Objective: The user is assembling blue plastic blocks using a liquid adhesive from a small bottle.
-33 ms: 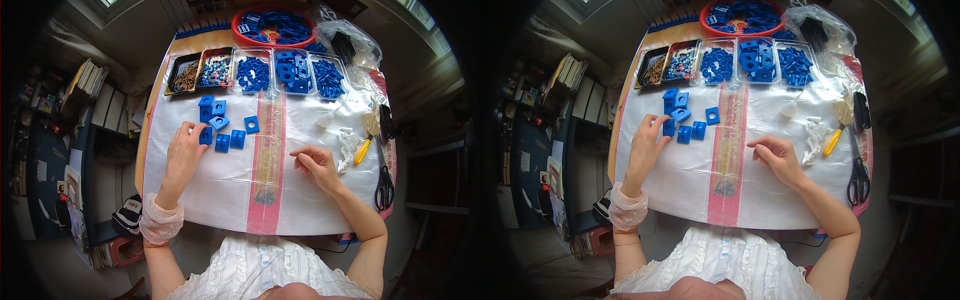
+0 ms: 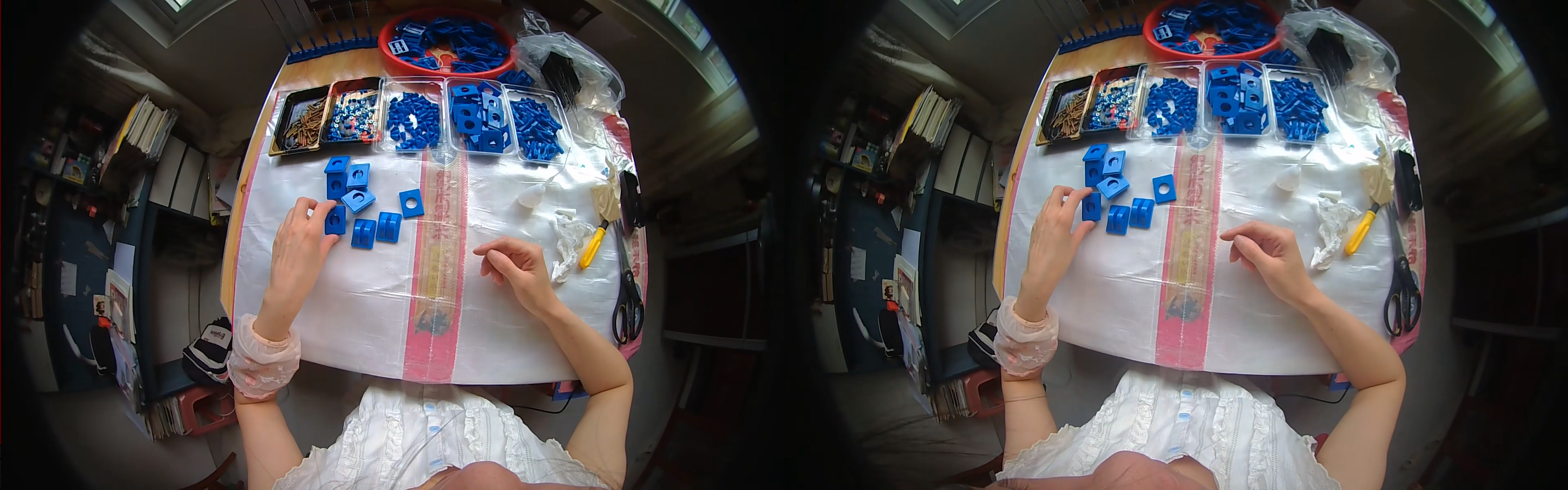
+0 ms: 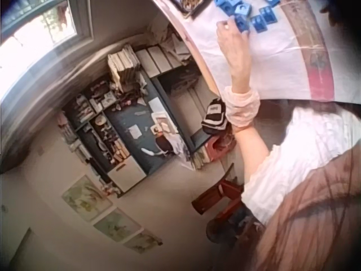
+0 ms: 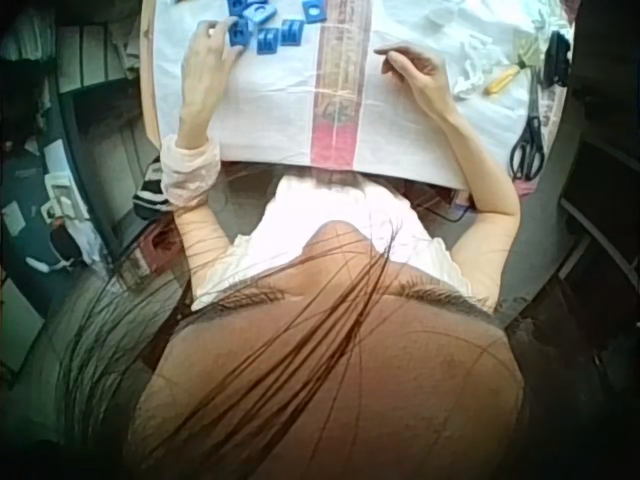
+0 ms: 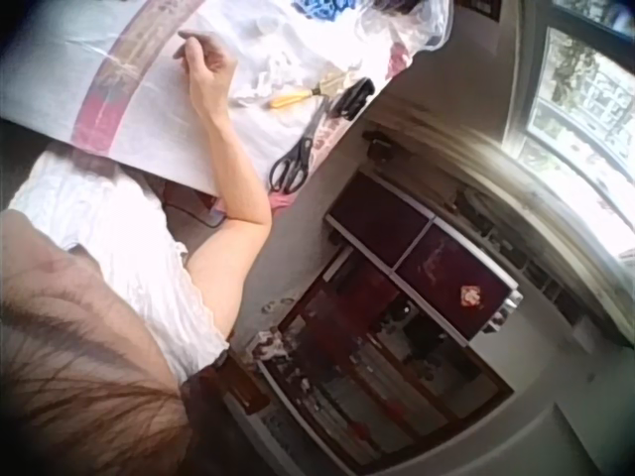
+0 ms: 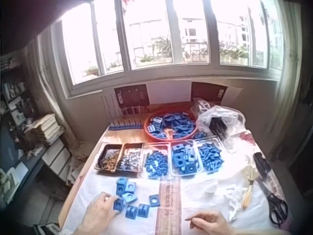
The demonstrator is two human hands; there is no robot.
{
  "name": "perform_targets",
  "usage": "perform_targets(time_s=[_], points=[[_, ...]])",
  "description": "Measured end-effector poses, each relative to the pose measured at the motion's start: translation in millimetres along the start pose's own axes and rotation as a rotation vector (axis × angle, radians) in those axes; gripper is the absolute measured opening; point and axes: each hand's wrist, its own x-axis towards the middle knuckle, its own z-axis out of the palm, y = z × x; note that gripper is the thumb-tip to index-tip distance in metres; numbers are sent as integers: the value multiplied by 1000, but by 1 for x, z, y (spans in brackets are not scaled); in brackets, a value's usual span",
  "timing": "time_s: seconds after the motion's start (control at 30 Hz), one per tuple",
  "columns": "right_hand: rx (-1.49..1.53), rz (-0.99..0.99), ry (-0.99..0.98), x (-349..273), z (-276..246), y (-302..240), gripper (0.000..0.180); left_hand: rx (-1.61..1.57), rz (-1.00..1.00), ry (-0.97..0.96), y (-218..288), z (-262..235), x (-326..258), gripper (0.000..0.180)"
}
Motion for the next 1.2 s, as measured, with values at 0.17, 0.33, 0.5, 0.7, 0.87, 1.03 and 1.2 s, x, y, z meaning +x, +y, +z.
perform_targets(time_s=[0.17, 0.33, 0.5, 0.7, 0.87, 1.03, 1.2], points=[[3, -3, -8, 0, 0, 1, 18, 8, -13, 9, -3, -3, 0, 53], [-1, 1, -12, 0, -1, 0, 19, -6, 21, 42, 10, -12, -1, 47], [-1, -6, -14, 0, 0, -1, 19, -124, 164, 34, 36, -7, 14, 41], [-10, 0, -15, 0, -1, 0, 19, -131, 304, -6, 60, 26, 49, 36], [9, -3, -18, 0, 0, -2, 19, -134, 285, -88, 59, 44, 61, 39], [10, 9, -12, -1, 0, -3, 19, -167, 277, -82, 56, 45, 60, 36], [14, 5, -11, 0, 1, -3, 19, -213, 273, -47, 55, 45, 60, 35]])
